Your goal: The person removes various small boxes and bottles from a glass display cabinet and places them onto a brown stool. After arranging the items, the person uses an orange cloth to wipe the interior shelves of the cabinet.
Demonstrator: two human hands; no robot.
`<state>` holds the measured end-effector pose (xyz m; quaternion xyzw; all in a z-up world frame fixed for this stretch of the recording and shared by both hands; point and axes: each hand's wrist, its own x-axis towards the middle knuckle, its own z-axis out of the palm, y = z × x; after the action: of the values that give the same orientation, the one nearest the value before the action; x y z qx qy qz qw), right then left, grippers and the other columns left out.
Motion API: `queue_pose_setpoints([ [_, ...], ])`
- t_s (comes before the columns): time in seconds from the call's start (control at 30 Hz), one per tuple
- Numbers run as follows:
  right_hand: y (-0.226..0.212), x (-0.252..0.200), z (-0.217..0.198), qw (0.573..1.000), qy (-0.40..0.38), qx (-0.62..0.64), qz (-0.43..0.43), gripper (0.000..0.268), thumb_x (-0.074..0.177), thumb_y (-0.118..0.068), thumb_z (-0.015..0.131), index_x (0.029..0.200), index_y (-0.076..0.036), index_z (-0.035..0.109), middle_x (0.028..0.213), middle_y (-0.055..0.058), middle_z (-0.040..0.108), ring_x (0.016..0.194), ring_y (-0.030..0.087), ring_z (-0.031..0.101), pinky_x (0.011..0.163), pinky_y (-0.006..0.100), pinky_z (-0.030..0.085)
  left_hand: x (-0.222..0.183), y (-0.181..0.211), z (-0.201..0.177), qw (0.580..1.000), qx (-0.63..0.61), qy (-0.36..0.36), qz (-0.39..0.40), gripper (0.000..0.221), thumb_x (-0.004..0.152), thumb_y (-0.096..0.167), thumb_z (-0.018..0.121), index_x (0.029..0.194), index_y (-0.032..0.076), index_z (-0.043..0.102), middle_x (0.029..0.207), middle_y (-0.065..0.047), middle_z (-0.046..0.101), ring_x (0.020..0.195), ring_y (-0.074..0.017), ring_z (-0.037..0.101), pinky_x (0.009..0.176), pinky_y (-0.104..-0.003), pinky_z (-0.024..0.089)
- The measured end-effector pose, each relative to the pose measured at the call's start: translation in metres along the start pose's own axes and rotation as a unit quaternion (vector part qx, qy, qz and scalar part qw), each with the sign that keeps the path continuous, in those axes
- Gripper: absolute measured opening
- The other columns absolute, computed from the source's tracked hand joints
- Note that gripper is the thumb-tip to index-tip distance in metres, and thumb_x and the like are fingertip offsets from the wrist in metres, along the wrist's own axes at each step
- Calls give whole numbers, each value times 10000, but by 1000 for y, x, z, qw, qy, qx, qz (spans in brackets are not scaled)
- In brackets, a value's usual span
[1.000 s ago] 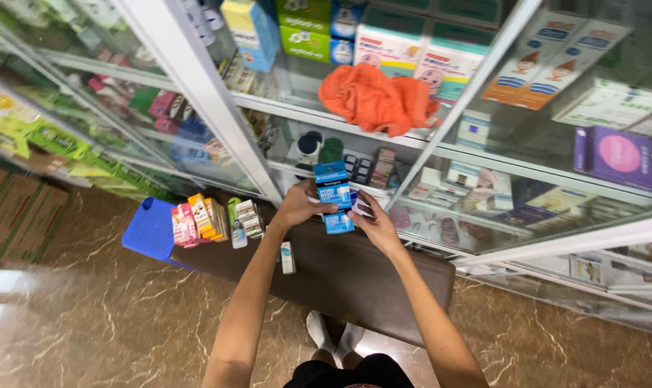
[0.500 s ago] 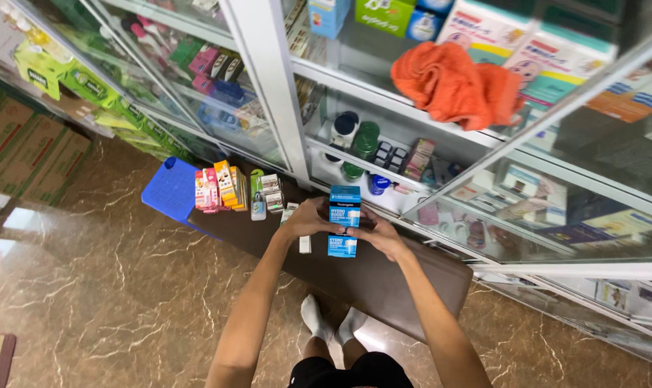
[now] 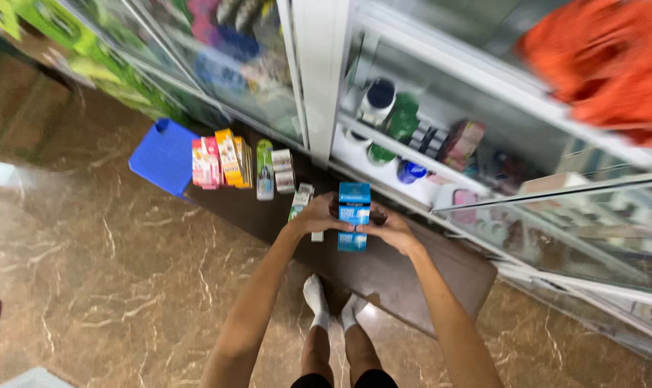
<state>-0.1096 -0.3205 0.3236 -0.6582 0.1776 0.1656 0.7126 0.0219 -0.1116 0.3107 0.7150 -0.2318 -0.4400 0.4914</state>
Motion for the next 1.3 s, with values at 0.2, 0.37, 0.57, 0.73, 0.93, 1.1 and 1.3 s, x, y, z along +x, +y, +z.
queue_pose_setpoints([
  [0.2, 80, 64, -21, 997, -23, -72, -34, 727, 795, -173, 867, 1439, -44, 554, 1358, 50, 656, 1274, 159, 569, 1120, 330, 433, 56, -86, -1, 996, 40, 8, 81, 919, 584, 322, 988, 1316, -36, 562, 1188, -188, 737, 1095, -270, 712, 956, -377, 557],
  [0.37, 134, 110, -29, 999, -20, -10, -28, 756, 758, -148, 872, 1428, -61, 532, 1317, 48, 662, 1239, 153, 602, 1093, 333, 478, 95, -141, -1, 998, 43, 10, 45, 917, 587, 346, 950, 1315, -16, 527, 1136, -186, 747, 1072, -292, 747, 949, -376, 573],
  [0.57, 176, 161, -38, 981, 51, -171, -72, 767, 745, -114, 925, 1408, -12, 553, 1283, 87, 691, 1169, 164, 639, 1050, 333, 504, 137, -181, -5, 982, 132, 63, 122, 861, 552, 211, 991, 1246, -8, 531, 1143, -227, 694, 1110, -409, 673, 943, -445, 540],
  [0.73, 198, 185, -36, 972, 92, -172, -129, 766, 741, -111, 914, 1412, -17, 557, 1263, 88, 707, 1111, 166, 677, 986, 325, 568, 155, -199, -6, 976, 169, 87, 111, 883, 568, 160, 989, 1277, 6, 486, 1262, -205, 628, 1185, -417, 607, 972, -456, 511],
  [0.93, 204, 186, -23, 951, 137, -248, -125, 741, 725, -134, 923, 1378, -57, 580, 1212, 125, 718, 1100, 231, 703, 955, 356, 581, 154, -215, 0, 972, 185, 95, 111, 818, 610, 110, 946, 1284, 60, 485, 1272, -159, 634, 1183, -403, 616, 941, -456, 532],
  [1.1, 209, 185, -21, 925, 148, -301, -177, 847, 676, -157, 945, 1404, -27, 533, 1339, 185, 655, 1245, 344, 632, 1041, 423, 519, 150, -219, 6, 970, 188, 101, 119, 896, 583, 113, 957, 1337, 69, 474, 1323, -156, 628, 1224, -395, 605, 980, -439, 530],
  [1.3, 199, 174, -22, 934, 126, -315, -109, 1122, 637, -236, 985, 1536, 18, 362, 1439, 238, 557, 1339, 359, 548, 1109, 429, 455, 134, -188, -2, 962, 201, 115, 145, 1184, 468, 185, 1001, 1464, 37, 378, 1466, -247, 500, 1302, -437, 519, 1037, -452, 471],
])
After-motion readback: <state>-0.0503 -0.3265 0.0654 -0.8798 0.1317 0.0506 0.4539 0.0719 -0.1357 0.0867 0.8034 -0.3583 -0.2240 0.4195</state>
